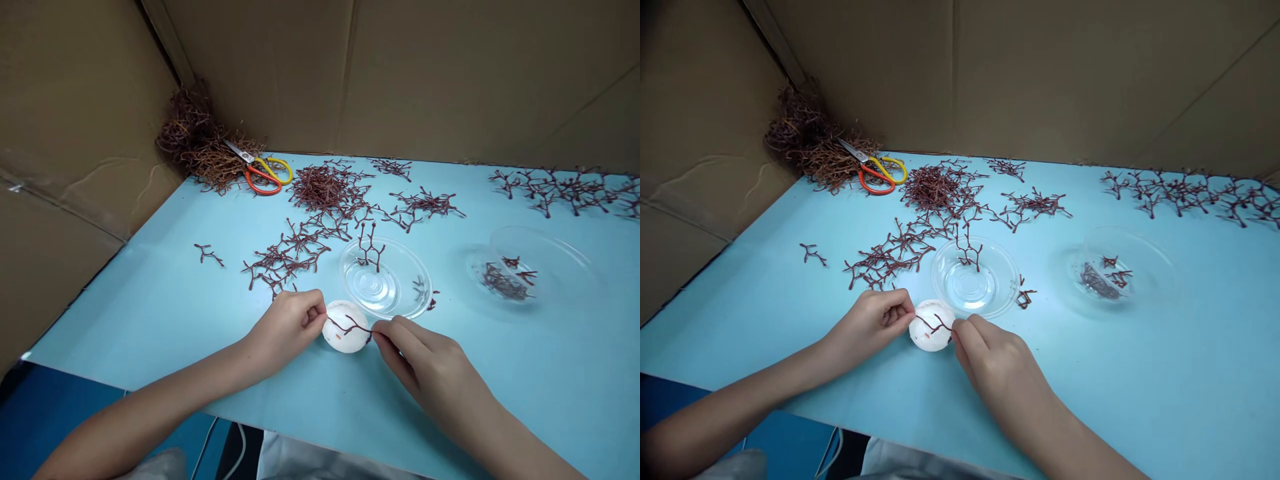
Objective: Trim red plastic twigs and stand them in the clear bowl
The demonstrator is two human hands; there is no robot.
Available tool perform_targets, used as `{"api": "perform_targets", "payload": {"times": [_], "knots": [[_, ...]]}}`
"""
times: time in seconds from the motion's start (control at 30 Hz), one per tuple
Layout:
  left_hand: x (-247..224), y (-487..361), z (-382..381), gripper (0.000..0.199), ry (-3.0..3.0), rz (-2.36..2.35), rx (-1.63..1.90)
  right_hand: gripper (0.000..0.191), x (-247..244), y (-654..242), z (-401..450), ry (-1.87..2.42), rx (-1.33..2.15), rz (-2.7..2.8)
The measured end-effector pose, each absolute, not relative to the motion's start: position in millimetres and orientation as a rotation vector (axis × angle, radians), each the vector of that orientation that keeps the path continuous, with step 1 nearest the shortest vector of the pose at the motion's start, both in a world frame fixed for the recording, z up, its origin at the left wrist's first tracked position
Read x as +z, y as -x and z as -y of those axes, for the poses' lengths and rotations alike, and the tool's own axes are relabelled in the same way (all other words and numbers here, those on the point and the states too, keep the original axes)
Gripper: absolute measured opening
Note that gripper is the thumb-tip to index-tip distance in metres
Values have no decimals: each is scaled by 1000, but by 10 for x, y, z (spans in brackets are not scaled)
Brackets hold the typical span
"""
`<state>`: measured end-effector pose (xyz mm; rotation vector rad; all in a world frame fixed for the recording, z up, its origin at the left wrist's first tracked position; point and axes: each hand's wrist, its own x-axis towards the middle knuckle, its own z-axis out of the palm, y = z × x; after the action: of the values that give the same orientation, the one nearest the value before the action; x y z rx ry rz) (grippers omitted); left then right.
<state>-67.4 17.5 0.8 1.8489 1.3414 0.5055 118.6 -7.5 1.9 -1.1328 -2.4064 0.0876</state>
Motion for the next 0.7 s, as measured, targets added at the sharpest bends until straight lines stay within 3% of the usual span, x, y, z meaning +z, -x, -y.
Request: {"api": "perform_targets", "payload": {"times": [0.7], "knots": [[4,699,-253,10,-1783,-1400,566,24,42,-1126,76,1155,25,2362]]}}
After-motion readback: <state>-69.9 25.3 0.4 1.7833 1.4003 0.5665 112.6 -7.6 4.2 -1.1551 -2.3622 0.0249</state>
